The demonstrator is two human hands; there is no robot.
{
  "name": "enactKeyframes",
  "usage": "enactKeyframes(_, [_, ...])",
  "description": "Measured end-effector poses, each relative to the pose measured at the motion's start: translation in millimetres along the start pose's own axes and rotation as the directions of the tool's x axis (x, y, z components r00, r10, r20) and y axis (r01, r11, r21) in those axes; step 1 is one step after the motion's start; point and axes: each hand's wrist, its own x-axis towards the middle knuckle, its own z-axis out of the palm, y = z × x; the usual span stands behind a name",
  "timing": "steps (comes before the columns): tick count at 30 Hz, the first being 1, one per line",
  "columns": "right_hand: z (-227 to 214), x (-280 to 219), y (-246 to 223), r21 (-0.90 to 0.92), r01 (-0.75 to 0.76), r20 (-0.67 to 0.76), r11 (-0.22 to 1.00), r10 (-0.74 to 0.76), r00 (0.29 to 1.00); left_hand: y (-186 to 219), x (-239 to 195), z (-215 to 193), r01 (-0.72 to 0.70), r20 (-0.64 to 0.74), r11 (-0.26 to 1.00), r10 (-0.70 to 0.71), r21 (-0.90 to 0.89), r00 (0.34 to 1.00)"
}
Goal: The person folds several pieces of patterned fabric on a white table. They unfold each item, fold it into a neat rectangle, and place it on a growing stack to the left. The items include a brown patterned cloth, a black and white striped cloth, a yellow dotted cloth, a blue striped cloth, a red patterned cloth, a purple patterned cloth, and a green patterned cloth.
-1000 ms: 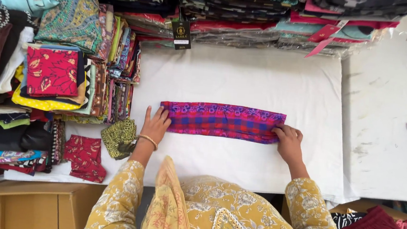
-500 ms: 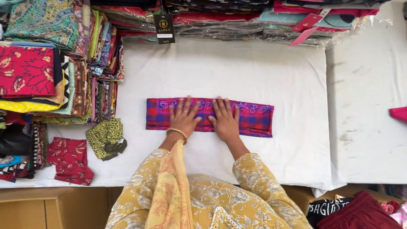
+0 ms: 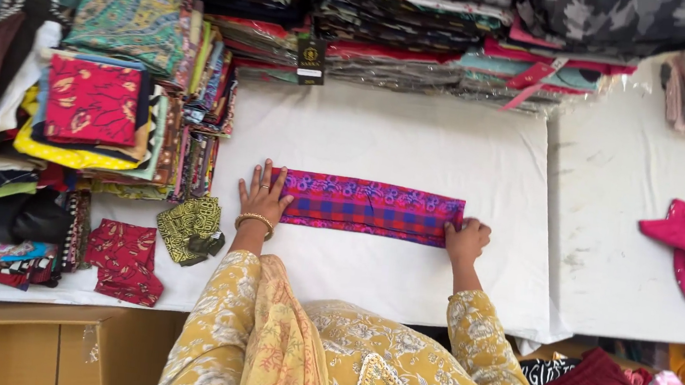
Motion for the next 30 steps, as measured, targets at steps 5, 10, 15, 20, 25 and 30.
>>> enactKeyframes(5, [18.1,28.4,9.9,0.591,-0.063,0.225,0.804,-0.089,0.97,-39.6,2.7,49.2,-0.1,-0.308,0.908,-0.033,-0.406,0.951])
enactKeyframes(10, [24.3,-55.5,-116.2,0.769,0.161,0.115,0.618,-0.383,0.917,-70.4,-28.7,68.1,-0.15,-0.387,0.751,-0.148,-0.643,0.91])
enactKeyframes(15, [71.4,-150.7,-234.1,0.509,0.58,0.012,0.636,-0.679,0.734,-65.3,-46.3,54.3,-0.106,-0.229,0.568,-0.15,-0.816,0.962])
enactKeyframes(20, [106.2,-140.3,-227.3,0.662,0.475,0.192,0.58,-0.744,0.64,-79.8,-45.9,46.8,-0.133,-0.228,0.61,-0.081,-0.781,0.97])
enactKeyframes(25, [85.6,-89.5,-168.2,0.563,0.35,0.062,0.749,-0.46,0.886,-80.3,-43.7,33.0,-0.239,-0.321,0.765,0.044,-0.598,0.946])
enactKeyframes(30, [100.5,-76.8,-149.2,0.672,-0.059,0.311,0.738,-0.209,0.927,-18.7,-33.8,12.9,-0.49,-0.301,0.863,0.438,-0.122,0.847])
